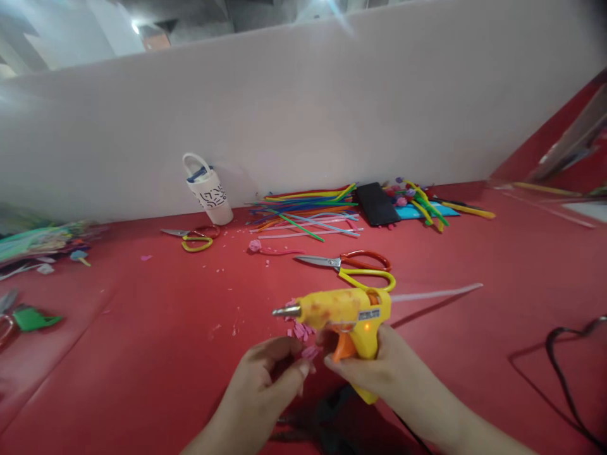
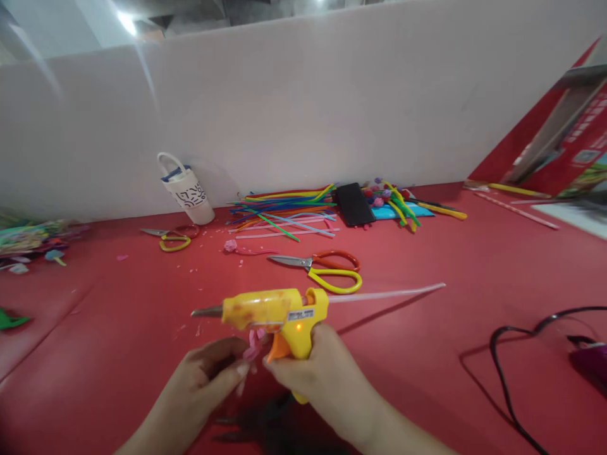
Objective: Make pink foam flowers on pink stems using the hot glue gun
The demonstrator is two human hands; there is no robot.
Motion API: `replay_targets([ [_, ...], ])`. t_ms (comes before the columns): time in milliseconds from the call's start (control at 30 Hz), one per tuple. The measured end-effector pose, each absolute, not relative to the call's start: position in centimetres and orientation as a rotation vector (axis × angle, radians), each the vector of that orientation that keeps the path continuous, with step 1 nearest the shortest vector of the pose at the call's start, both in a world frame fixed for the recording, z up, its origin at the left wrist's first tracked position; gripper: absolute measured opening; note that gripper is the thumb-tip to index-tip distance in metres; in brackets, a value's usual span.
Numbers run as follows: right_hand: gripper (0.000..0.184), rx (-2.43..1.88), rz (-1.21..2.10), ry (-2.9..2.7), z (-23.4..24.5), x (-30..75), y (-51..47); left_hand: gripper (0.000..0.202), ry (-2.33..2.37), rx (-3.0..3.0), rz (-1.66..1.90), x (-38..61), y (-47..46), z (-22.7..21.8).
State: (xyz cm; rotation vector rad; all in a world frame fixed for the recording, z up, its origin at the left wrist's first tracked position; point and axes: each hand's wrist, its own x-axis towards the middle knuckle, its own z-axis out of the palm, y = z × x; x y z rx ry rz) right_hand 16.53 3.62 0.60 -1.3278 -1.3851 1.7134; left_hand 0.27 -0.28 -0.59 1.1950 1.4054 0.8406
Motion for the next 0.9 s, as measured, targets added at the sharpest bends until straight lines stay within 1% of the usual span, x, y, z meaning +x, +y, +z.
replay_targets([
  [133, 0.006, -1.393, 1.689, -1.437, 1.2, 16.1, 3.2, 0.016, 1.375, 1.151, 0.837, 0.7, -0.4, -1.0],
  [333, 0.009, -1.277, 1.655, -1.381, 0.9, 16.9, 3.7, 0.026, 1.313, 1.138, 0.82, 0.2, -0.1, -1.0],
  [433, 0.009, -1.227, 1.67, -1.312, 0.9, 17.7, 4.2, 0.024, 1.31, 1.186, 0.899, -0.2, -0.1, -0.9],
  [500, 0.013, -1.172, 1.602, -1.263, 1.0, 18.4, 4.6, 0.023, 1.28, 1.105, 0.952, -0.5, -0.1, -0.8],
  [567, 0.016, -1.19, 1.482, -1.265, 1.3, 19.3, 4.9, 0.026, 1.204, 0.921, 0.989, -0.9, 0.0, -0.6],
  [667, 0.021, -1.406, 1.316, -1.348, 1.4, 20.8, 4.9, 0.03, 1.034, 0.666, 1.042, -1.4, 0.1, -0.3],
  [700, 0.023, -1.48, 1.314, -1.387, 1.4, 21.2, 4.9, 0.029, 0.977, 0.617, 1.054, -1.5, 0.2, -0.2],
  [767, 0.027, -1.519, 1.411, -1.509, 1.2, 21.6, 4.7, 0.029, 0.881, 0.563, 1.066, -1.8, 0.3, -0.1],
  [833, 0.03, -1.461, 1.499, -1.637, 1.1, 21.5, 4.5, 0.029, 0.817, 0.527, 1.068, -1.9, 0.5, -0.1],
  [900, 0.033, -1.395, 1.517, -1.697, 1.1, 21.0, 4.3, 0.029, 0.762, 0.485, 1.06, -2.0, 0.6, 0.0],
])
